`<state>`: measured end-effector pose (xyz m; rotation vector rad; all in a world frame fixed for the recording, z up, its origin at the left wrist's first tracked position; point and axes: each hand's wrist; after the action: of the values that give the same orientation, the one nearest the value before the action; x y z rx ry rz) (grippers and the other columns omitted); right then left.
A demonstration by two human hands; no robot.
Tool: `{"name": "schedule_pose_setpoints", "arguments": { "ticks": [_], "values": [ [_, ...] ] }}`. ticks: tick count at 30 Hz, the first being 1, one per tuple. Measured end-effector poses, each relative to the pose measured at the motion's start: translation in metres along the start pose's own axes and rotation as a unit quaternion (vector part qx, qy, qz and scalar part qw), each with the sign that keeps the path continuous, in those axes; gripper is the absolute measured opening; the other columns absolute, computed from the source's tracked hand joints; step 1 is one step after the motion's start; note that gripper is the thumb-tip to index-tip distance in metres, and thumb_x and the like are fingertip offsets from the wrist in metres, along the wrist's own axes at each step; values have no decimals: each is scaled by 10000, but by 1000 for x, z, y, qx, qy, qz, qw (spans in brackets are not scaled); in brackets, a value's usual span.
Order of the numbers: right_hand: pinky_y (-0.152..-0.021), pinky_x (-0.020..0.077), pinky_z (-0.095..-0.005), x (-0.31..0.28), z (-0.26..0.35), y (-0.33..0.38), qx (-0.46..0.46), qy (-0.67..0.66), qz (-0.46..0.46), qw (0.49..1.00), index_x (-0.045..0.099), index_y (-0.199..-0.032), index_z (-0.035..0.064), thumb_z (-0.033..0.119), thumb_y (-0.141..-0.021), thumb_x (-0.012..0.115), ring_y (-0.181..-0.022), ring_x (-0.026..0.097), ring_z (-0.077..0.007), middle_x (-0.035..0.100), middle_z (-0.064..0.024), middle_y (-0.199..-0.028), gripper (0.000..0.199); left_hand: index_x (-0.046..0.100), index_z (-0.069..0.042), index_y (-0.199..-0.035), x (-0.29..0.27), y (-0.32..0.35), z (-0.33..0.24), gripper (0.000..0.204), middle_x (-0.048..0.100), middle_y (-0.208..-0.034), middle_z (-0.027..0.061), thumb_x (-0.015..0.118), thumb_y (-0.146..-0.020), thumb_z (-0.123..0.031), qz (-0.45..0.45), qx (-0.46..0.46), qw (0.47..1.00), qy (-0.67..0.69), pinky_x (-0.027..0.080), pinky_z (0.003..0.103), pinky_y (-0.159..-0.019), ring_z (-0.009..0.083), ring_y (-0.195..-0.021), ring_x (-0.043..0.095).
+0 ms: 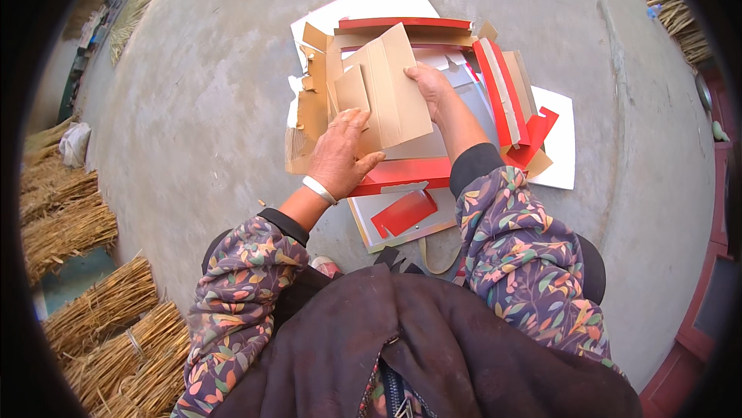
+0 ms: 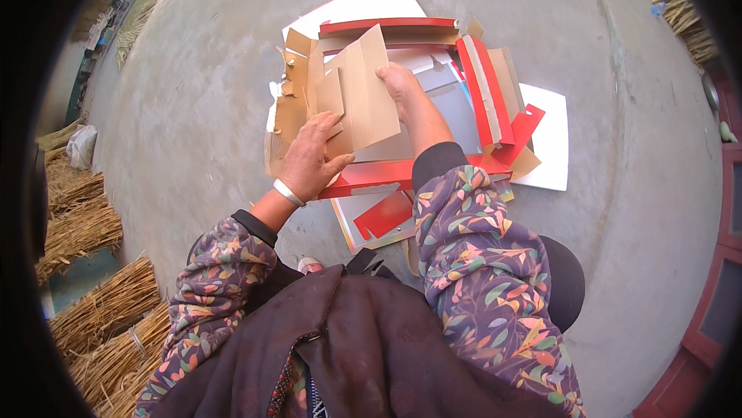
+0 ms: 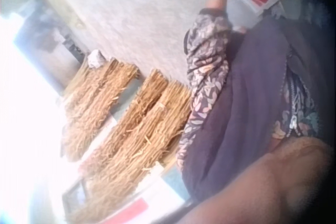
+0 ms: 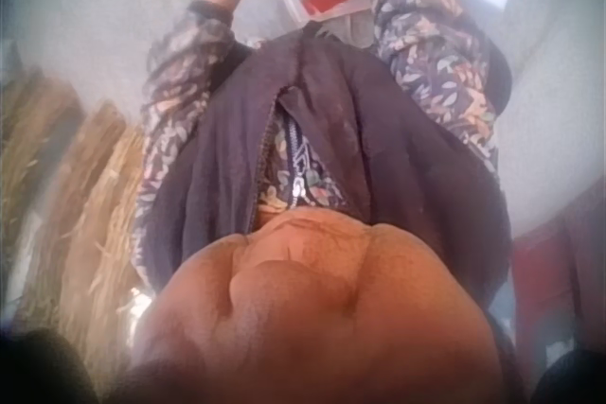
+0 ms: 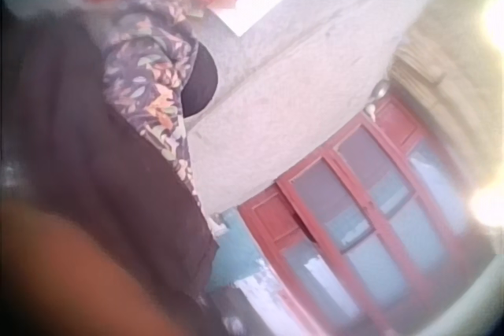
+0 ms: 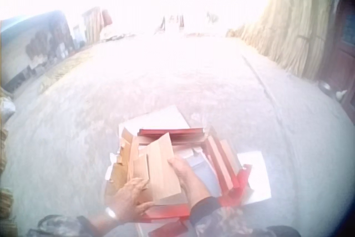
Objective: The person assembles a red cardboard box by folding and tucking its flaps into place. They then insert a white paper sheet and attach a beige ribbon handle to the finished box.
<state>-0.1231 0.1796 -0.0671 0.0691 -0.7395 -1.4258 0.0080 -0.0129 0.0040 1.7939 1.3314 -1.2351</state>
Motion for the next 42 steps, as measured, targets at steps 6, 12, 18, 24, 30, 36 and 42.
{"name": "schedule_pose_setpoints", "arguments": {
  "ticks": [6,12,18,24,30,36,42],
  "values": [
    [-852,563,-447,11,-3,11,7,28,-5,1000,574,-1267,25,184,-1023,462,-1002,677,-264,663,-138,-1141,312,588,-31,-1272,21,22,-1,668,647,-1181,117,663,-860,-552,273,-16,914,-299,246,597,-1114,270,-1246,518],
    [-830,536,-422,19,-13,13,-23,43,-37,998,619,-1254,2,117,-984,490,-966,672,-256,685,-154,-1100,321,635,-23,-1198,41,35,17,724,649,-1021,83,675,-804,-630,258,40,895,-362,362,481,-944,239,-1043,572],
    [-826,552,-416,9,-27,-4,-37,43,-35,998,609,-1247,0,134,-1002,505,-960,676,-239,688,-138,-1113,298,652,-38,-1074,55,26,29,509,650,-1064,101,713,-816,-472,283,16,935,-212,427,421,-907,257,-1092,600],
    [-844,510,-386,5,-34,-15,-82,76,-91,990,665,-1168,-38,77,-926,535,-958,659,-237,697,-143,-1032,298,645,-81,-1079,42,43,1,413,632,-1102,128,736,-803,-376,321,45,936,-140,465,436,-909,289,-1136,587],
    [-807,499,-373,3,-35,-17,-85,68,-127,986,659,-1149,-40,70,-909,532,-903,640,-222,688,-137,-1006,293,614,-81,-1144,42,64,-14,426,659,-974,86,745,-819,-323,332,-35,942,16,479,449,-838,347,-998,643],
    [-872,503,-397,3,-32,-20,-88,63,-111,988,620,-1171,-38,76,-956,520,-992,647,-258,678,-153,-1089,264,618,-112,-1158,68,93,-11,362,664,-972,82,703,-820,-210,340,142,926,-88,474,416,-815,302,-959,657],
    [-871,505,-401,-4,-34,-30,-76,170,-151,971,603,-1183,-67,93,-936,542,-984,643,-255,671,-158,-1082,301,591,-95,-1177,94,114,7,315,599,-948,64,581,-871,-170,287,222,924,-119,505,377,-718,249,-901,642]
  ]
}}
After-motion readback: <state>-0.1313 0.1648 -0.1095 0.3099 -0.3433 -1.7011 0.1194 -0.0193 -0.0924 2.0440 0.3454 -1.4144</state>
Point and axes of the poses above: each hand's wrist, its own y-axis away from the middle knuckle, its own x-axis out of the palm, z = x × y
